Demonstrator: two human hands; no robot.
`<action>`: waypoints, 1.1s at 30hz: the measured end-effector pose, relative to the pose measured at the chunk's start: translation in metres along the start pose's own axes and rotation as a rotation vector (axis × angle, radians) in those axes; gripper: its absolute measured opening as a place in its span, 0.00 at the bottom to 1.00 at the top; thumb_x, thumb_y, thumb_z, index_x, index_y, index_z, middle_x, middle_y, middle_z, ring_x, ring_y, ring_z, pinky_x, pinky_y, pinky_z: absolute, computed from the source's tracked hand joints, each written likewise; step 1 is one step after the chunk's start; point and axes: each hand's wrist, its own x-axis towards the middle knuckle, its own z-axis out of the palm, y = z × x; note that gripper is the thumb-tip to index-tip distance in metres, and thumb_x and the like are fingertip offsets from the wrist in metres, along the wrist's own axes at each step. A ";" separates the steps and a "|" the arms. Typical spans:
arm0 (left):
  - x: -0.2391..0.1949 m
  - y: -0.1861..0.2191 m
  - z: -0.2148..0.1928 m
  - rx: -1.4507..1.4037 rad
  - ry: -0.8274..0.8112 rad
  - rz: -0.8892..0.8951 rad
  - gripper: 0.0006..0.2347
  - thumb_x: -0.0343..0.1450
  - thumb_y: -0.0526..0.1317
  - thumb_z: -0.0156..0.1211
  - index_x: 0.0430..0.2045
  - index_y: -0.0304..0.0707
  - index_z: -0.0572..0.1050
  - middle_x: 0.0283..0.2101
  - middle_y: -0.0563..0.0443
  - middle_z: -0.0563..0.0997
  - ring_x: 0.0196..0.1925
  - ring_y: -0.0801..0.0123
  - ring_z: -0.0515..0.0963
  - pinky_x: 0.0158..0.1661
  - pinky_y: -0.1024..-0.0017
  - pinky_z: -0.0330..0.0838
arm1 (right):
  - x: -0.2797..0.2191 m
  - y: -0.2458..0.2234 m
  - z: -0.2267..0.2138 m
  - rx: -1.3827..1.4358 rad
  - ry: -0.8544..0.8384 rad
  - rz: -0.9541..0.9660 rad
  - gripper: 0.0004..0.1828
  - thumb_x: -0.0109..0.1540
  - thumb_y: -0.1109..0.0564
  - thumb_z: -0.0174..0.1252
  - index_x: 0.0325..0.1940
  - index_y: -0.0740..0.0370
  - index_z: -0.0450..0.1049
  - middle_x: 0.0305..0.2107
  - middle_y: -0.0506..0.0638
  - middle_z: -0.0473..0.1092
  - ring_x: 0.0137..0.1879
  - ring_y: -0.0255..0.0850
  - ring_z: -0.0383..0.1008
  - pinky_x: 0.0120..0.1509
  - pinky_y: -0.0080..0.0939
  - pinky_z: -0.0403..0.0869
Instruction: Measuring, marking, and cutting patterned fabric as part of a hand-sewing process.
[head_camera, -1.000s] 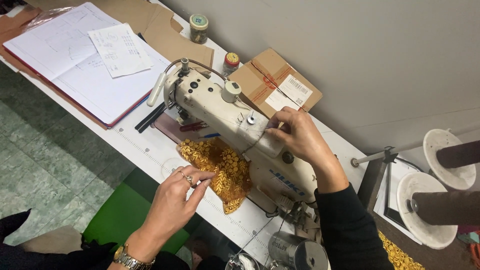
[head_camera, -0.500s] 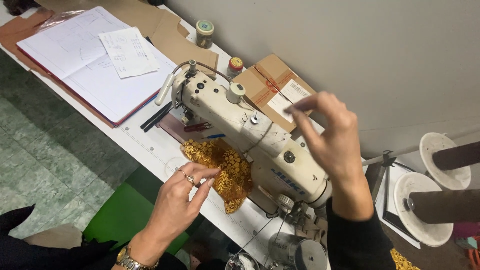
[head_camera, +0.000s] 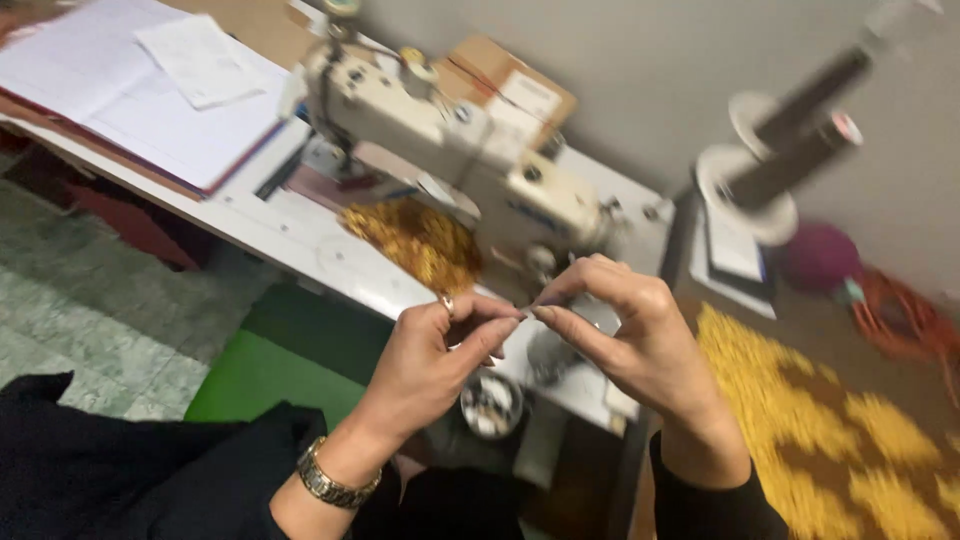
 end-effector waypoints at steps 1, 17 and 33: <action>-0.016 -0.003 0.007 -0.075 -0.022 -0.036 0.06 0.68 0.39 0.59 0.30 0.36 0.80 0.20 0.57 0.77 0.23 0.79 0.74 0.28 0.81 0.69 | -0.023 -0.008 0.001 -0.038 0.025 0.073 0.04 0.57 0.59 0.62 0.31 0.62 0.75 0.26 0.48 0.74 0.34 0.36 0.73 0.43 0.32 0.70; -0.193 -0.028 0.219 -0.380 -0.841 -0.275 0.07 0.71 0.36 0.58 0.27 0.28 0.78 0.15 0.49 0.73 0.17 0.76 0.71 0.19 0.77 0.72 | -0.372 -0.100 0.002 0.596 0.935 0.481 0.06 0.61 0.63 0.57 0.34 0.65 0.66 0.31 0.61 0.75 0.37 0.42 0.78 0.44 0.36 0.75; -0.388 -0.106 0.560 -0.045 -1.252 -0.344 0.07 0.69 0.33 0.59 0.27 0.24 0.79 0.13 0.44 0.74 0.14 0.73 0.69 0.17 0.77 0.68 | -0.789 -0.130 -0.111 0.614 1.725 0.652 0.05 0.65 0.57 0.53 0.39 0.60 0.67 0.17 0.49 0.63 0.18 0.31 0.59 0.23 0.32 0.66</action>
